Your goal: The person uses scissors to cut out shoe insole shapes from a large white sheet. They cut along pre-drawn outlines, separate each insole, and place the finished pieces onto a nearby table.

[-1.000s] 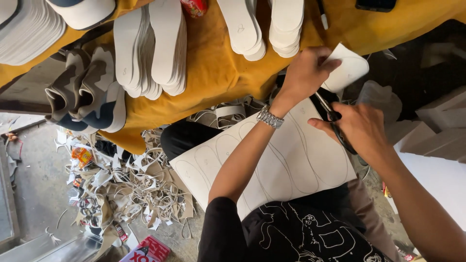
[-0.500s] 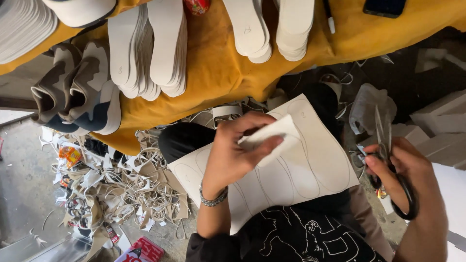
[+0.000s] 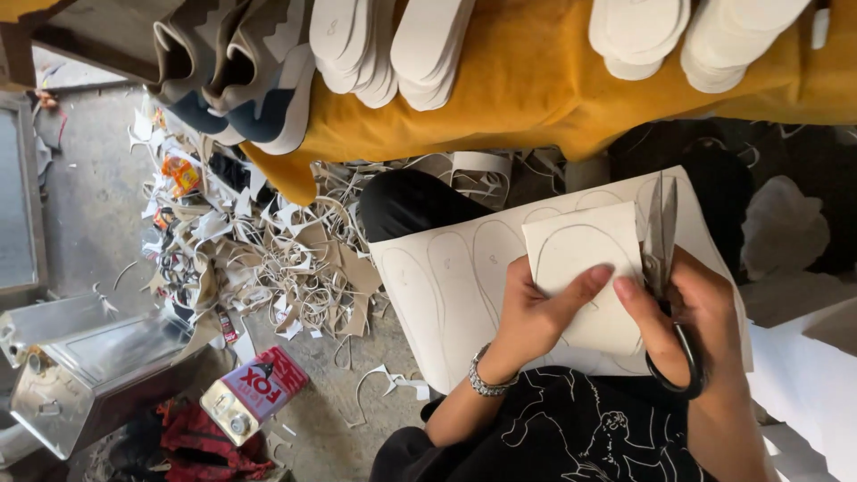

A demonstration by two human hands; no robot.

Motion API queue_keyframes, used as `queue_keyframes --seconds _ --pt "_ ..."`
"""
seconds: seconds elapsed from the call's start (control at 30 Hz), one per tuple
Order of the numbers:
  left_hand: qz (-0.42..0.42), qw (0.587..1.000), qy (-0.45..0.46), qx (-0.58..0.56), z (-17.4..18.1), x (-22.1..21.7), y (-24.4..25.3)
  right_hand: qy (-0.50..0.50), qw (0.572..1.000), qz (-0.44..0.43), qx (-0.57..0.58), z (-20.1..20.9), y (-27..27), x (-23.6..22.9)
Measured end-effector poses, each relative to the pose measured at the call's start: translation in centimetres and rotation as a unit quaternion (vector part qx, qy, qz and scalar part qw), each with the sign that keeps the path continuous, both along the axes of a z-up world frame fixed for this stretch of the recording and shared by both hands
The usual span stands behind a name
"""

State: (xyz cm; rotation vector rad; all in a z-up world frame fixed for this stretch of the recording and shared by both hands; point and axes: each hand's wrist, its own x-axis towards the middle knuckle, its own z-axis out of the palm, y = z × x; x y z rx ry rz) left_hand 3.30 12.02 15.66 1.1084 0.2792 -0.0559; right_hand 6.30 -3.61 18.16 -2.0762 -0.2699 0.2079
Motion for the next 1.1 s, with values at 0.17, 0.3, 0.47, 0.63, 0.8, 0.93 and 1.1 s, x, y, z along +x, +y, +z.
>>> queue_keyframes --seconds 0.17,0.3,0.47,0.63,0.8,0.93,1.1 --pt "0.044 0.995 -0.032 0.078 1.4 -0.3 2.4 0.091 0.994 0.058 -0.006 -1.3 -1.5 -1.2" --pt "0.101 0.972 -0.072 0.199 1.2 -0.5 2.5 0.12 0.988 0.088 0.047 -2.7 -1.9 -2.7" --pt "0.104 0.968 -0.067 0.216 0.9 -0.4 2.3 0.044 0.996 0.08 -0.024 -1.6 -0.2 -2.7" --pt "0.106 0.97 -0.064 0.211 0.7 -0.9 2.3 0.039 0.994 0.098 -0.031 -0.9 0.0 -2.5" --pt "0.137 0.972 -0.04 0.188 0.4 -0.8 2.4 0.042 0.993 0.097 -0.058 -0.3 -0.3 -2.6" --pt "0.122 0.972 -0.062 0.193 0.0 -0.8 2.2 0.026 0.994 0.092 -0.05 -0.4 -0.2 -2.4" --pt "0.143 0.976 -0.047 0.155 -0.1 -0.8 2.0 0.034 0.99 0.097 -0.092 -0.2 -0.4 -2.3"
